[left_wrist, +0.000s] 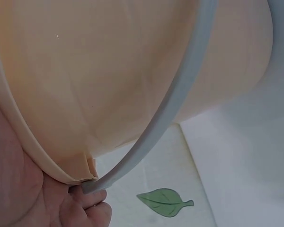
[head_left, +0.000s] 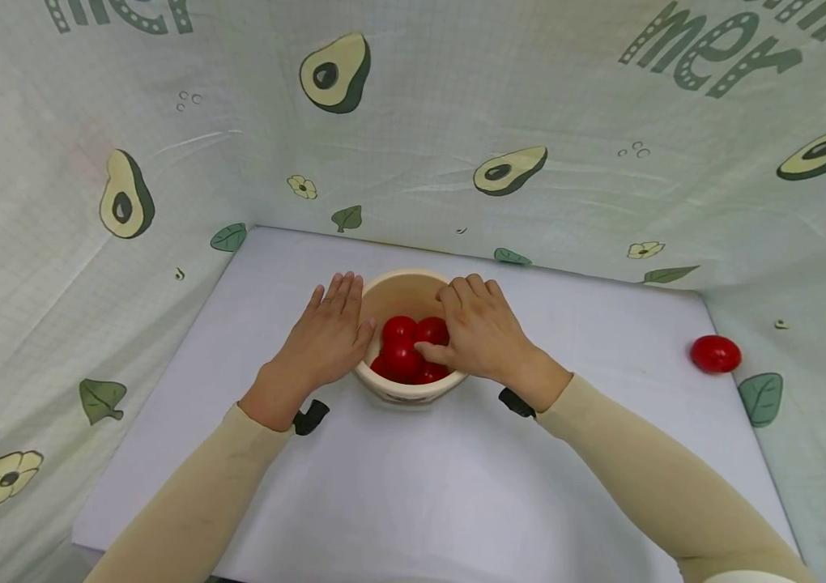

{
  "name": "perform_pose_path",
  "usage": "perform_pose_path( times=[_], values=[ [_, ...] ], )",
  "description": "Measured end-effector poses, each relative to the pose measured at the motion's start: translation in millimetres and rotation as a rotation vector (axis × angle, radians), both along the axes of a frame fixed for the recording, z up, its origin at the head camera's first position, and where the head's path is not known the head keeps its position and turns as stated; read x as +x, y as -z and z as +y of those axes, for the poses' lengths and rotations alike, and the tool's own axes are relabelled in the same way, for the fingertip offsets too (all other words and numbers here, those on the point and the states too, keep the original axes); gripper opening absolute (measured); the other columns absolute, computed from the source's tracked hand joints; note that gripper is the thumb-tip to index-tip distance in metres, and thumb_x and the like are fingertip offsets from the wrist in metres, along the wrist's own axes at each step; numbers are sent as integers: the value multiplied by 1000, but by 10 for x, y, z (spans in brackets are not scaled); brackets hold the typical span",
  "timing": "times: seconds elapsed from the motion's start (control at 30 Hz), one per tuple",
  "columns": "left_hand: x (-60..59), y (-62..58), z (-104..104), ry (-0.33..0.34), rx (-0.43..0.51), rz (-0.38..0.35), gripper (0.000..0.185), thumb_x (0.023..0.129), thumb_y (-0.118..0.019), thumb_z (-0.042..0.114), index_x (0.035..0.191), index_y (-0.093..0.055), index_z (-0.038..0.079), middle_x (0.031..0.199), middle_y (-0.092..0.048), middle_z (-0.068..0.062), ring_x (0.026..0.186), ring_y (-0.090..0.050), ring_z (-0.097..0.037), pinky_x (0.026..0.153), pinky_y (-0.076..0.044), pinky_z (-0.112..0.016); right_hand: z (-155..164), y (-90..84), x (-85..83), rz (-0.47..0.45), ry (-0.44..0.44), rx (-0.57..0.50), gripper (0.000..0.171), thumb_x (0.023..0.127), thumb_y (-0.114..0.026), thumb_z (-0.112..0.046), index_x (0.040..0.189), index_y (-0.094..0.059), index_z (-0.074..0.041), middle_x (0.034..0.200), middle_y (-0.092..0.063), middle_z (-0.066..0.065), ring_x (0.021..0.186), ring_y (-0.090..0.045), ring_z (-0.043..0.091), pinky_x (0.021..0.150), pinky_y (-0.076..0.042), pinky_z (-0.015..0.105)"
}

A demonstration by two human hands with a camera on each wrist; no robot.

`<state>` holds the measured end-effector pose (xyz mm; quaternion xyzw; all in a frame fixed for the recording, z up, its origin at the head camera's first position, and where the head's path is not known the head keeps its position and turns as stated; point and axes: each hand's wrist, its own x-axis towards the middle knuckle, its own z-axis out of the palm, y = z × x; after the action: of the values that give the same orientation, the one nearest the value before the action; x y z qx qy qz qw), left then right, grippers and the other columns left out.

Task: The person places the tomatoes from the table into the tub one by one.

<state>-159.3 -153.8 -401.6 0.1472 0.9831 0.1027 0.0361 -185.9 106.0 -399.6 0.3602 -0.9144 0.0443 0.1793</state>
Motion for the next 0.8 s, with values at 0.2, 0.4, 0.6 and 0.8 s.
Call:
perform_pose_path(
  times=[0.2, 0.4, 0.6, 0.8],
  values=[
    [8, -12, 3, -4, 15, -19, 74, 111, -37, 37, 166, -14, -7, 174, -18, -24, 164, -12, -39, 132, -10, -56, 9, 13, -7, 8, -2, -5, 71, 88, -72, -62, 119, -65, 1, 105, -66, 15, 98, -57, 33, 79, -46, 45],
    [-3, 9, -7, -6, 29, -31, 75, 111, -37, 38, 166, -13, -6, 174, -18, -23, 164, -11, -39, 133, -9, -55, 33, 29, -16, 96, -14, -34, 67, 86, -75, -58, 117, -66, 0, 103, -66, 15, 96, -58, 33, 76, -45, 45],
    [-10, 22, -6, -6, 38, -40, 75, 111, -37, 39, 166, -12, -5, 175, -17, -23, 164, -10, -38, 133, -8, -55, 189, 0, -63, 236, -36, -63, 63, 91, -68, -56, 114, -66, 2, 106, -68, 17, 97, -60, 36, 76, -47, 48],
    [-4, 14, -1, -12, 47, -43, 75, 111, -37, 39, 166, -12, -5, 175, -17, -23, 164, -10, -38, 133, -8, -55, 531, -32, -162, 234, 9, -127, 65, 85, -74, -52, 115, -64, 5, 107, -66, 19, 99, -58, 40, 79, -45, 52]
  ],
)
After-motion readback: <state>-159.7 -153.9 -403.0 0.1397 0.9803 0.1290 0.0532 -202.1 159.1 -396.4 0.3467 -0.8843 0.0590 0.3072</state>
